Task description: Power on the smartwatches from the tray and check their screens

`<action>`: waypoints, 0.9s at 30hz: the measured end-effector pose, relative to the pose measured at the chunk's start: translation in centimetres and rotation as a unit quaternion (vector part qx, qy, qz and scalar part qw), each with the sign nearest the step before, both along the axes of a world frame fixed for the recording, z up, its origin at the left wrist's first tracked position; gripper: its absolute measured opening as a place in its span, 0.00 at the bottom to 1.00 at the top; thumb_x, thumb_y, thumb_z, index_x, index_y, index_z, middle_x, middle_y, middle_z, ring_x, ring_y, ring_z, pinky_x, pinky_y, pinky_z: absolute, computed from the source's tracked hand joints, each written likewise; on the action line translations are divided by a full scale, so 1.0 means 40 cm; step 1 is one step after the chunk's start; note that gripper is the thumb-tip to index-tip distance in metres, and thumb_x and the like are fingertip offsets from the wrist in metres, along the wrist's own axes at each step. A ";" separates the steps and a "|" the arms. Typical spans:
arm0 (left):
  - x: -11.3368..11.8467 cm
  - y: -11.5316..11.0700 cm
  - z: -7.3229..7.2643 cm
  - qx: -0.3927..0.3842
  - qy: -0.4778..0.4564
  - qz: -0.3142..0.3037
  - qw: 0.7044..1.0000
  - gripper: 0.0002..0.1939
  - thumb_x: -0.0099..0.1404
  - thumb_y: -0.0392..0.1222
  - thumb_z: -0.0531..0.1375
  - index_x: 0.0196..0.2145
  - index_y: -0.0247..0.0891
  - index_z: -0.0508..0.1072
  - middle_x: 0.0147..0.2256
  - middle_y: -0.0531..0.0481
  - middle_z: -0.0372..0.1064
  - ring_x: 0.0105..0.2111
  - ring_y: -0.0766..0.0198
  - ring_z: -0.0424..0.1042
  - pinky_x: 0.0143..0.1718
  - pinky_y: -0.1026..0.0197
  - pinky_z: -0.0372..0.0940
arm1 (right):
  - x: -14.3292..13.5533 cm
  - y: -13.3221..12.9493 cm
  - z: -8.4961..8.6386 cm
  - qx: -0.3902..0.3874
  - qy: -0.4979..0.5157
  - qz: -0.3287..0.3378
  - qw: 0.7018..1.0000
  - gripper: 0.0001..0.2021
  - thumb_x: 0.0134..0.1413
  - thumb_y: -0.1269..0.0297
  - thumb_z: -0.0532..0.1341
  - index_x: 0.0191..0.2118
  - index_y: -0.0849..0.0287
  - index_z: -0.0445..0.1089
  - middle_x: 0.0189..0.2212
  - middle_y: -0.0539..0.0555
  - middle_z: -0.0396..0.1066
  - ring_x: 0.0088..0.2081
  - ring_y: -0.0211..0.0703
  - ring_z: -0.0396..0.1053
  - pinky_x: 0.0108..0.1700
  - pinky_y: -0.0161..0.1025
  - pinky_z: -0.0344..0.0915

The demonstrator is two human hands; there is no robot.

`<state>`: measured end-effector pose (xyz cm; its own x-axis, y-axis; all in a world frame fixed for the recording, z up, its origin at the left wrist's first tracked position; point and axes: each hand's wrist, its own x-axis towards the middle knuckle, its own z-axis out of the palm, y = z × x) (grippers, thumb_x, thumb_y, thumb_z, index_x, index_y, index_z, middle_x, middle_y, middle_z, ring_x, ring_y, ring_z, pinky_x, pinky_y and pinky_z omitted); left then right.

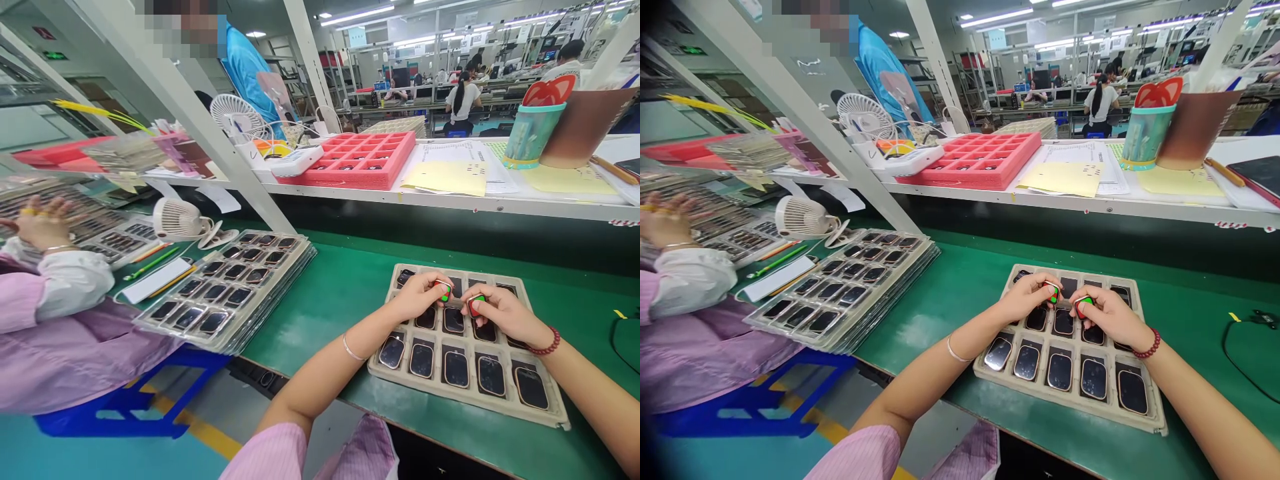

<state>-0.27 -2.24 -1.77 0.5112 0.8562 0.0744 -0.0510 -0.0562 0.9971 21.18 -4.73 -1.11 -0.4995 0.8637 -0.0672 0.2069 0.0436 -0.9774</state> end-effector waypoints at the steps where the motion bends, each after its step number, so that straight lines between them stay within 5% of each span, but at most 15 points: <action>1: 0.000 0.000 0.001 0.001 0.000 0.002 1.000 0.21 0.58 0.54 0.60 0.36 0.31 0.70 0.30 0.47 0.68 0.30 0.67 0.68 0.31 0.63 0.66 | 0.000 0.000 0.000 0.000 0.000 0.001 1.000 0.12 0.58 0.55 0.58 0.39 0.58 0.69 0.30 0.53 0.73 0.25 0.37 0.66 0.28 0.37 0.68; 27: 0.003 -0.001 -0.003 0.004 0.004 0.014 1.000 0.13 0.59 0.43 0.60 0.39 0.32 0.69 0.34 0.45 0.69 0.34 0.63 0.70 0.34 0.61 0.67 | 0.000 0.003 -0.007 0.007 0.002 0.010 1.000 0.10 0.59 0.61 0.57 0.43 0.59 0.67 0.33 0.54 0.72 0.28 0.37 0.65 0.31 0.37 0.68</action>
